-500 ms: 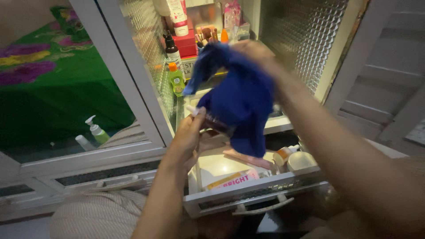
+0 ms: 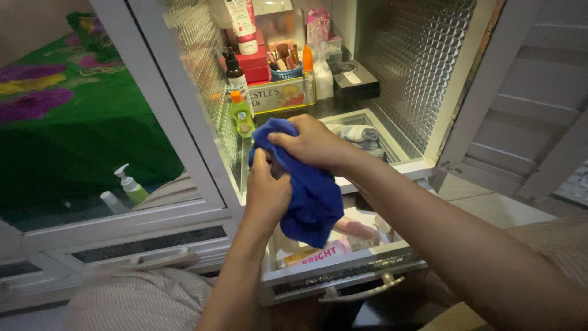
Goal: The person sits on the floor and cleans various cosmetic items from a drawer using a blue cloth. They wipe the exterior of a black box, a pink tube, a white bottle, and several small glass bottles before placing them back on the shelf.
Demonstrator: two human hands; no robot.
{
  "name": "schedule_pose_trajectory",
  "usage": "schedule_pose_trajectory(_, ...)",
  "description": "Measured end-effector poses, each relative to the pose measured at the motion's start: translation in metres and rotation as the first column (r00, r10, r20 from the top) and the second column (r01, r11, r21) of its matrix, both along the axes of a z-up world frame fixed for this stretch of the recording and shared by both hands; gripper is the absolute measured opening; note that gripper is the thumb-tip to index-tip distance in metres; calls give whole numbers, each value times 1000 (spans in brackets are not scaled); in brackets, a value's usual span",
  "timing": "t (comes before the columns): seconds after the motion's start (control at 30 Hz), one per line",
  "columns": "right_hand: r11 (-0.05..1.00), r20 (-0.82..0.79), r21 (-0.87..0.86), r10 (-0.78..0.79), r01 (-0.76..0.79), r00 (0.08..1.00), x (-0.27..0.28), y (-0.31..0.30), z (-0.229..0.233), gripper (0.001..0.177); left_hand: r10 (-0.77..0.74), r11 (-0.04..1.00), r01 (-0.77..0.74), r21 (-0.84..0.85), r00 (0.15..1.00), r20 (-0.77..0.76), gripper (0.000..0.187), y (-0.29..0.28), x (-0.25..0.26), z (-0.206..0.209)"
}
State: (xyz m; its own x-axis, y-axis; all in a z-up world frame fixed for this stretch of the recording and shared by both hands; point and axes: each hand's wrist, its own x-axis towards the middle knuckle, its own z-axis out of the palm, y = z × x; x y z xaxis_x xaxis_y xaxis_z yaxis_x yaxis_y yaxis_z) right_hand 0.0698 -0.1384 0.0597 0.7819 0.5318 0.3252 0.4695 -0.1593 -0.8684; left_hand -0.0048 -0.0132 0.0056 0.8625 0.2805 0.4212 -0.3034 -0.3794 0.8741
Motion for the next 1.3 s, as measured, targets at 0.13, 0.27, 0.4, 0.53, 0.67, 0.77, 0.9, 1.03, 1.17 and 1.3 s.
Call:
schedule_pose_trajectory(0.13, 972, 88, -184, -132, 146, 987, 10, -10, 1, 32, -44, 996, 49, -73, 997, 70, 31, -6, 0, 5)
schedule_pose_trajectory(0.27, 961, 158, -144, -215, 238, 964, 16, -13, 2, 30, -64, 976, 65, -206, 998, 10, 25, -6, -2, 10)
schedule_pose_trajectory(0.4, 986, 111, 82, -154, 145, 982, 14, -15, -1, 30, -39, 981, 51, -185, 997, 64, 20, -6, -5, 15)
schedule_pose_trajectory(0.53, 972, -226, 225, 125, -73, 966, 9, -23, 4, 30, -413, 697, 255, -670, 907, -85, 27, 10, -9, 24)
schedule_pose_trajectory(0.67, 962, -199, 266, 122, -66, 972, 14, -18, 2, 29, -508, 571, 288, -769, 859, -56, 31, 9, -9, 27)
schedule_pose_trajectory(0.77, 967, -122, 244, -47, 76, 991, 20, -12, -4, 27, -280, 793, 207, -573, 959, -40, 32, -2, -3, 24)
schedule_pose_trajectory(0.9, 921, -124, 242, -283, 306, 951, 17, -2, -10, 33, 64, 982, -67, -179, 998, -19, 32, -11, -6, 23)
schedule_pose_trajectory(1.03, 962, -128, 240, -102, 131, 986, 10, -5, -6, 26, 156, 985, -150, -84, 986, 65, 34, -4, -9, 24)
schedule_pose_trajectory(1.17, 972, -163, 222, -36, 72, 986, 19, -10, -8, 25, 125, 991, -126, 34, 991, 40, 31, 1, -14, 25)
schedule_pose_trajectory(1.3, 927, -123, 246, -258, 281, 958, 24, -5, -20, 29, 244, 966, -253, 56, 960, 134, 30, -17, -14, 22)
